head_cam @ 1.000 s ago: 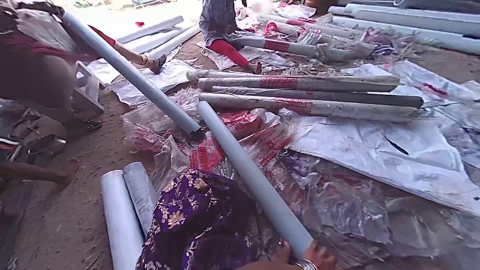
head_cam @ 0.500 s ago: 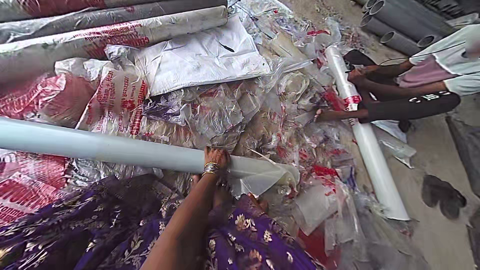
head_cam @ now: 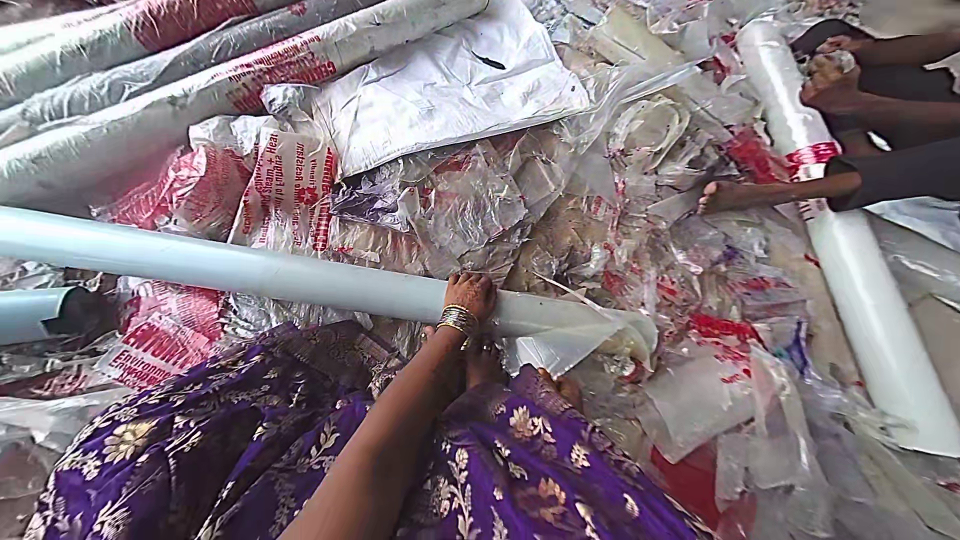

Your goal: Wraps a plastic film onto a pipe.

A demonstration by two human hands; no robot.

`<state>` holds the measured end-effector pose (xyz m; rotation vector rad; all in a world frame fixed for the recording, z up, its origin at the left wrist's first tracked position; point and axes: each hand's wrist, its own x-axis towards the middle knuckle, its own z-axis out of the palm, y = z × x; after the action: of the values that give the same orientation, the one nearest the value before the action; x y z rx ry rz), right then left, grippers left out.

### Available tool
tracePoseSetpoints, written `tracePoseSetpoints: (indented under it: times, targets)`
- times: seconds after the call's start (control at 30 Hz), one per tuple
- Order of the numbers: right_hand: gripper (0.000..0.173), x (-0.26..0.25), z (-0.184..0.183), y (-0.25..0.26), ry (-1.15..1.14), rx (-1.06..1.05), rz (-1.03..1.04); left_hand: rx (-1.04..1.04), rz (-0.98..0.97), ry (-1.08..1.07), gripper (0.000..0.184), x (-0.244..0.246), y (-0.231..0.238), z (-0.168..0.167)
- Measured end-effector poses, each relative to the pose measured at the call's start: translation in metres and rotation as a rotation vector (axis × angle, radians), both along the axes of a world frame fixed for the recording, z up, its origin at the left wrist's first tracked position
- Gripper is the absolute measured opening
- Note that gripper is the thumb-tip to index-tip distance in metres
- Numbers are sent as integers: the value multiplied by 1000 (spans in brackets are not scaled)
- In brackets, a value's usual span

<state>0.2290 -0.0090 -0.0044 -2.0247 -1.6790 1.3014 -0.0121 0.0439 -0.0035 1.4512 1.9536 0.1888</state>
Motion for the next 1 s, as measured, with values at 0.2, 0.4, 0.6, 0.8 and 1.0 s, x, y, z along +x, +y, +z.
tracePoseSetpoints:
  times: [0.2,0.4,0.6,0.8,1.0]
  targets:
    - [36,-4,32,15,1,6,69,109,0,-39,46,15,-8,3]
    - [63,-13,50,61,-146,-81,-66,456,-314,-152,42,65,-29,-17]
    - [52,-22,38,82,-225,-85,-238,348,-401,-178,43,68,-11,-10]
    - [42,-19,30,71,-109,-29,-369,145,-448,-2,50,77,9,-13]
    - [40,-8,24,34,-78,17,-446,114,-399,42,56,77,17,-12]
